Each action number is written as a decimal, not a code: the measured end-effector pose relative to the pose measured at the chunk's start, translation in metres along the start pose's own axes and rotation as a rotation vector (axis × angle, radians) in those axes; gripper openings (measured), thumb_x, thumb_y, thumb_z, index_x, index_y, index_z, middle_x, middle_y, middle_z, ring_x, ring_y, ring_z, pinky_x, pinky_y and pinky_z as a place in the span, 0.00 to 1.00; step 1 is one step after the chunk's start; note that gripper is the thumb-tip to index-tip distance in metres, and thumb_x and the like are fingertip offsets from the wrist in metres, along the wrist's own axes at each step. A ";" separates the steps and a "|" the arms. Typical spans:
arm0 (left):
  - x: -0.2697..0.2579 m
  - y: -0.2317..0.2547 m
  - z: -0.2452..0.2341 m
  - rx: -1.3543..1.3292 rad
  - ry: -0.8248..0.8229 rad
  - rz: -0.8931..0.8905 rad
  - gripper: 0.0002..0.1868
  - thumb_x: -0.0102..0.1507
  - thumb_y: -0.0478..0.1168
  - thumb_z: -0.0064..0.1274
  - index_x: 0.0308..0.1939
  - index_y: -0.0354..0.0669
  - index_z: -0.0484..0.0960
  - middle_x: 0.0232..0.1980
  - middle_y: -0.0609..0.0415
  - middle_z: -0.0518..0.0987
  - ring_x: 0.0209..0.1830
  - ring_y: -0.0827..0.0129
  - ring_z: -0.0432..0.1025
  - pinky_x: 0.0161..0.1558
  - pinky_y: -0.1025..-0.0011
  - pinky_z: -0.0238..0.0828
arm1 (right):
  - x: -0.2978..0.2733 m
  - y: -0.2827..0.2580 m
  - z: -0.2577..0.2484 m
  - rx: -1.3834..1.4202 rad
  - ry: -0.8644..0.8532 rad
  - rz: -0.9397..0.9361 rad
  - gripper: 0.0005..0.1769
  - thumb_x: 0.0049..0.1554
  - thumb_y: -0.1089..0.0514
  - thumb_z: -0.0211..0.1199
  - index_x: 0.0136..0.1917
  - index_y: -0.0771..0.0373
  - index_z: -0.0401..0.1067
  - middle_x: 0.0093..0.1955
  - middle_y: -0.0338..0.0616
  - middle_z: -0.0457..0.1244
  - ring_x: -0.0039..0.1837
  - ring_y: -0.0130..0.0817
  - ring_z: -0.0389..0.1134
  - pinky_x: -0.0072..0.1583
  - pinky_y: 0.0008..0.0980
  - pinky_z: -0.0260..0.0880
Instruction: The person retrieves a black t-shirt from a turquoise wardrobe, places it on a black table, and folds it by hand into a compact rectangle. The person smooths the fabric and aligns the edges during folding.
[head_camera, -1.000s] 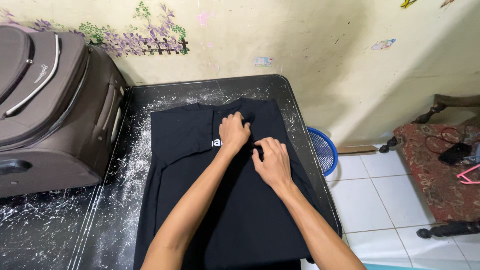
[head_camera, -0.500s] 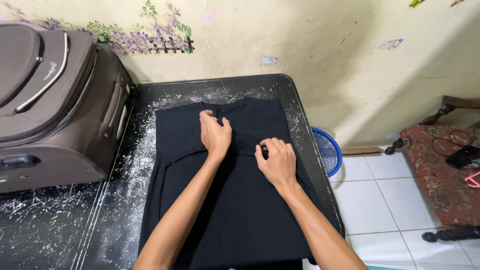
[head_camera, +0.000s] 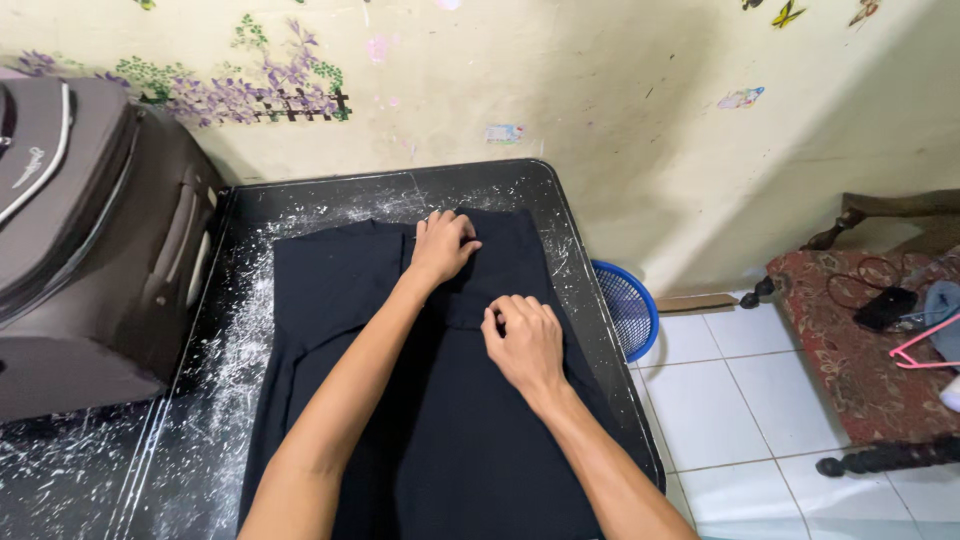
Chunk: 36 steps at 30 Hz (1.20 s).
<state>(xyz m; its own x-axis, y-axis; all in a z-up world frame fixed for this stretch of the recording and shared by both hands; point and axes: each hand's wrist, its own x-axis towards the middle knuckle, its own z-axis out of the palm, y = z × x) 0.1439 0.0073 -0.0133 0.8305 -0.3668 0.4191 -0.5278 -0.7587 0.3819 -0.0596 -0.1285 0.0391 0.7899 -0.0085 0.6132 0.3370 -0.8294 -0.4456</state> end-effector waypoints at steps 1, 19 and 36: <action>0.002 -0.001 0.002 -0.007 -0.031 -0.026 0.09 0.59 0.46 0.62 0.38 0.48 0.83 0.45 0.54 0.79 0.53 0.57 0.68 0.54 0.56 0.58 | 0.000 -0.001 0.000 0.001 -0.005 0.005 0.07 0.54 0.59 0.67 0.36 0.61 0.73 0.32 0.39 0.64 0.39 0.40 0.66 0.45 0.42 0.62; -0.005 0.004 -0.022 0.324 -0.020 -0.121 0.31 0.67 0.64 0.50 0.44 0.36 0.79 0.33 0.41 0.84 0.37 0.50 0.79 0.56 0.48 0.59 | 0.000 0.003 0.002 0.032 -0.071 -0.045 0.09 0.53 0.59 0.67 0.47 0.65 0.76 0.47 0.44 0.66 0.53 0.43 0.65 0.55 0.41 0.62; -0.015 -0.029 -0.032 0.474 0.158 0.058 0.21 0.67 0.55 0.53 0.47 0.39 0.80 0.43 0.47 0.82 0.45 0.57 0.77 0.55 0.55 0.63 | 0.001 0.000 0.002 0.089 -0.161 -0.111 0.12 0.54 0.61 0.66 0.52 0.65 0.76 0.50 0.45 0.66 0.56 0.42 0.67 0.61 0.42 0.62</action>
<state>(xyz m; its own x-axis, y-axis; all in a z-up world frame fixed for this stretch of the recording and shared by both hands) 0.1414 0.0516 -0.0044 0.7456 -0.3576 0.5622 -0.4033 -0.9139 -0.0464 -0.0579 -0.1274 0.0387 0.8146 0.1751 0.5529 0.4647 -0.7675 -0.4416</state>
